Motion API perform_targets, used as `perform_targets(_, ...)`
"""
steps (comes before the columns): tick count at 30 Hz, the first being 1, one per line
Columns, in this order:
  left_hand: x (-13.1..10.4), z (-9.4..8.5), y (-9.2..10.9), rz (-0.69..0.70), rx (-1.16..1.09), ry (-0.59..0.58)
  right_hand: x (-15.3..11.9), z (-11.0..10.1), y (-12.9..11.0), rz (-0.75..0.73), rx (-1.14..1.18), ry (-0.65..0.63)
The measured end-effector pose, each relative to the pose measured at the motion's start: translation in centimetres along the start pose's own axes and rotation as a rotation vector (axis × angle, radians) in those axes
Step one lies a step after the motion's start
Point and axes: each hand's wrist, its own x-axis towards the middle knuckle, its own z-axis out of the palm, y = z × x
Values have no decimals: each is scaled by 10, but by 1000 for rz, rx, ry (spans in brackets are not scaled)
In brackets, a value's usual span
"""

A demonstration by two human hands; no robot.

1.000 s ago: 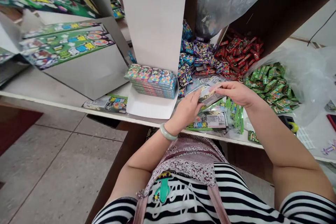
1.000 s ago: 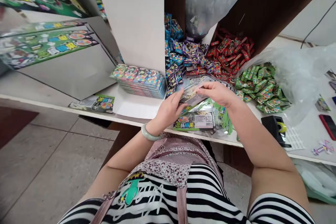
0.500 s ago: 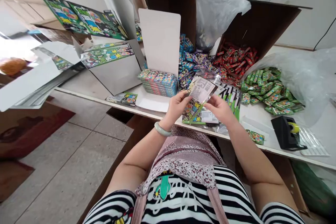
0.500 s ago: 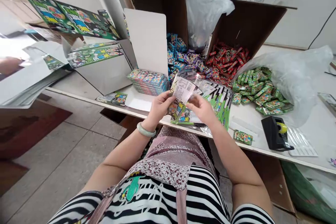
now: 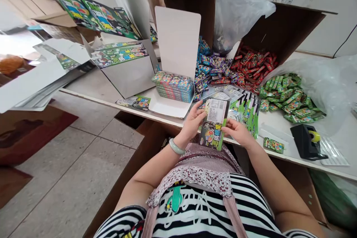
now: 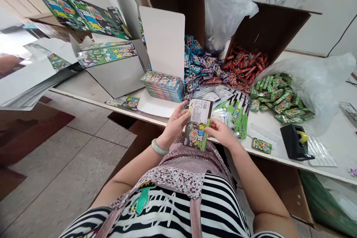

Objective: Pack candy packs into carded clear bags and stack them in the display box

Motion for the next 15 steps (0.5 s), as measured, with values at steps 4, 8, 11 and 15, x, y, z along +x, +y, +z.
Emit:
perform_targets(4, 0, -3, -2, 24, 35, -171, -13, -5, -3, -112, -51, 219)
perform_targets(8, -4, -5, 0, 8, 45, -325, -22, -8, -15, -170, -144, 365)
perform_targets(11, -7, -10, 6, 3, 113, -401, -25, -5, -19, -198, -166, 333)
perform_targets(15, -9, -15, 12, 54, 214, -304, -23, 1, -20, -184, -76, 199)
